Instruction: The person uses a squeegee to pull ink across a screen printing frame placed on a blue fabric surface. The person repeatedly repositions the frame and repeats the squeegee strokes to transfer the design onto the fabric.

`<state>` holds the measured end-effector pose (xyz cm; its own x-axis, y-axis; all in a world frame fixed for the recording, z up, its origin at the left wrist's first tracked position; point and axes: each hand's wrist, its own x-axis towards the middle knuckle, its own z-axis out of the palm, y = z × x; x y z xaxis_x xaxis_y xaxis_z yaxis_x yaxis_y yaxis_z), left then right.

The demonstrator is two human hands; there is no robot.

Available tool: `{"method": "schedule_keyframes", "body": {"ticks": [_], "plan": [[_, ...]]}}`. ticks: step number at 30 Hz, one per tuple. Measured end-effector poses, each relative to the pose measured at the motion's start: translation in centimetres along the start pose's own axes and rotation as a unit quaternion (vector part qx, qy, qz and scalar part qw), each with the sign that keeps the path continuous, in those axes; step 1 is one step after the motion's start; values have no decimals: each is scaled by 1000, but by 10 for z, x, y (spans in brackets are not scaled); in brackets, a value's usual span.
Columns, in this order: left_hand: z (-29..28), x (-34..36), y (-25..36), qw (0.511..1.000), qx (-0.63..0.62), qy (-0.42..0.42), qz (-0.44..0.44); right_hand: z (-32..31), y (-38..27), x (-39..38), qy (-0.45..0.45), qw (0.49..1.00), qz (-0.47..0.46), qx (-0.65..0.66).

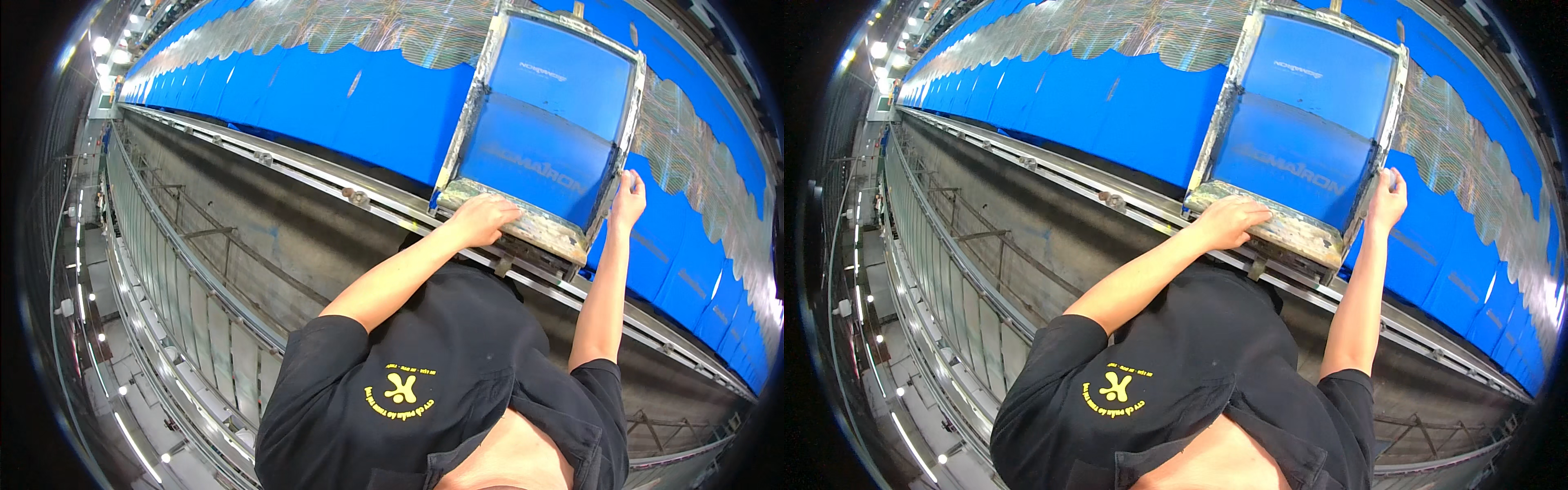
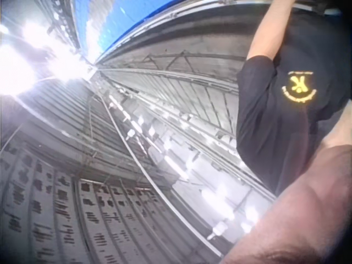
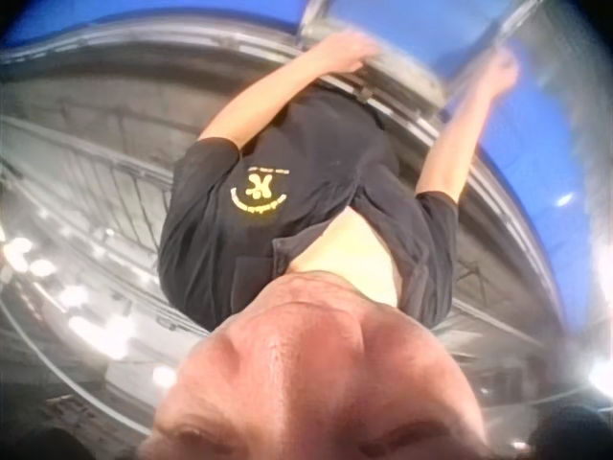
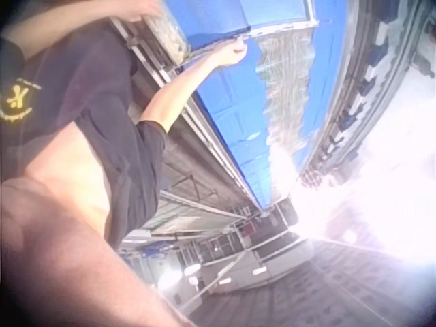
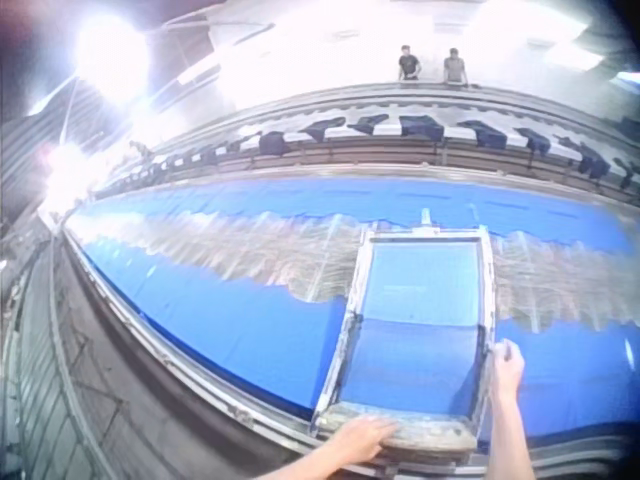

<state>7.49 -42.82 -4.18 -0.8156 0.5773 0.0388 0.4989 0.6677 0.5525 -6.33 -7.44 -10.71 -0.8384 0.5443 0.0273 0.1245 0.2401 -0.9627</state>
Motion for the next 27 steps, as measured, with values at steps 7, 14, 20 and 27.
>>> {"method": "schedule_keyframes", "body": {"ticks": [7,14,20,27], "plan": [[21,30,-5,998,38,-52,-5,-6,8,-17,48,998,-4,-51],[12,21,38,992,39,-94,-70,1,47,-34,48,997,59,-1],[-4,22,18,990,20,-119,-67,10,-2,-43,39,980,153,-122],[-18,20,24,989,37,-130,-67,9,-4,-42,-2,984,150,-97]]}}
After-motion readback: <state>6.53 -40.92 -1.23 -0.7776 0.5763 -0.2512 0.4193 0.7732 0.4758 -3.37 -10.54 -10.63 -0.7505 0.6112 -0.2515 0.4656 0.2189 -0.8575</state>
